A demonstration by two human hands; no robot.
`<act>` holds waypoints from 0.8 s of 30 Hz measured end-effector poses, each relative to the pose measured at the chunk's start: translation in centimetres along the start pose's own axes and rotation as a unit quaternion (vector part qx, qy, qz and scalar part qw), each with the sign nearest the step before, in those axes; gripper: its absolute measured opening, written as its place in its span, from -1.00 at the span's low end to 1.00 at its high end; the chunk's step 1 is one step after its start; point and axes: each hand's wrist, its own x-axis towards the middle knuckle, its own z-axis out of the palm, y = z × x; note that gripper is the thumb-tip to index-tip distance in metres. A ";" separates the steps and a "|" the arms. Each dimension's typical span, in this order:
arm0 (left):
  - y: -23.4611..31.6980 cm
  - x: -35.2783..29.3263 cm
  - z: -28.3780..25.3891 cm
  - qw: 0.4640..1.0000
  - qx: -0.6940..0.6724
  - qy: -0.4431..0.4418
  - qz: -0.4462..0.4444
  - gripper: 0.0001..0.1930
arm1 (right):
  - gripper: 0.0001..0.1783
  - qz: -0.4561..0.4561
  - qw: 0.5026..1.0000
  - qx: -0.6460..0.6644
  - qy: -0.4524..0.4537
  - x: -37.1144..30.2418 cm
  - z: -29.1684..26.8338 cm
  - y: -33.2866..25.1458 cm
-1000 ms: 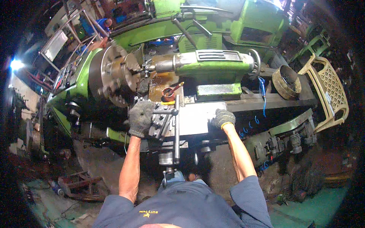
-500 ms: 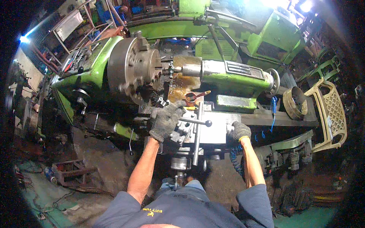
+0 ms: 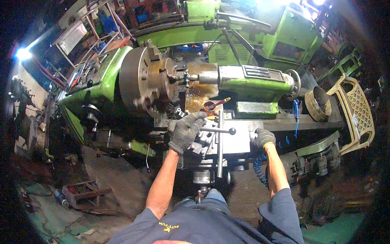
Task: The person operates a green metal lathe in a workshop, machining a cylindrical metal workpiece. They use a brush to apply cutting fluid to the workpiece and tool, and manipulate the lathe's handwheels and levers to control the cutting process. The person also uses a caliper to measure the workpiece and a wrench to adjust the chuck.
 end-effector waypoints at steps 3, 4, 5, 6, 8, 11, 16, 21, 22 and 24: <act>-0.1 -0.1 -0.1 1.000 -0.012 -0.002 -0.016 -0.74 | -0.44 0.003 1.000 0.001 0.000 0.0 0.2 -0.1; -0.2 -0.2 -0.1 1.000 -0.013 0.000 -0.007 -0.74 | -0.42 0.007 1.000 0.004 -0.007 0.1 0.3 -0.1; -0.2 -0.1 -0.1 1.000 -0.015 0.001 0.004 -0.74 | -0.39 0.013 1.000 0.008 -0.013 0.1 0.2 0.0; -0.1 -0.1 -0.2 1.000 -0.016 0.000 -0.008 -0.75 | -0.39 0.011 1.000 0.007 -0.009 0.2 0.3 0.0; 0.0 -0.3 -0.4 0.999 -0.018 -0.004 -0.030 -0.76 | -0.39 0.007 1.000 0.005 -0.001 0.2 0.5 0.0; -0.3 -0.2 -0.4 0.997 -0.069 0.001 -0.040 -0.76 | -0.41 0.009 1.000 0.006 -0.006 0.1 0.4 0.2; 0.2 0.1 -1.0 0.999 -0.047 -0.005 -0.022 -0.79 | -0.42 -0.023 0.999 0.021 0.019 0.6 1.3 1.2; 1.7 0.2 -0.7 0.991 -0.111 0.014 -0.067 -0.79 | -0.42 -0.003 1.000 -0.001 -0.024 0.8 0.5 0.8; 1.8 0.3 -0.6 0.992 -0.105 0.011 -0.068 -0.79 | -0.42 0.004 1.000 0.004 -0.022 0.8 0.8 1.2; 1.1 0.1 -0.7 0.994 -0.094 0.020 -0.060 -0.78 | -0.41 0.006 1.000 0.012 -0.019 0.4 0.3 0.8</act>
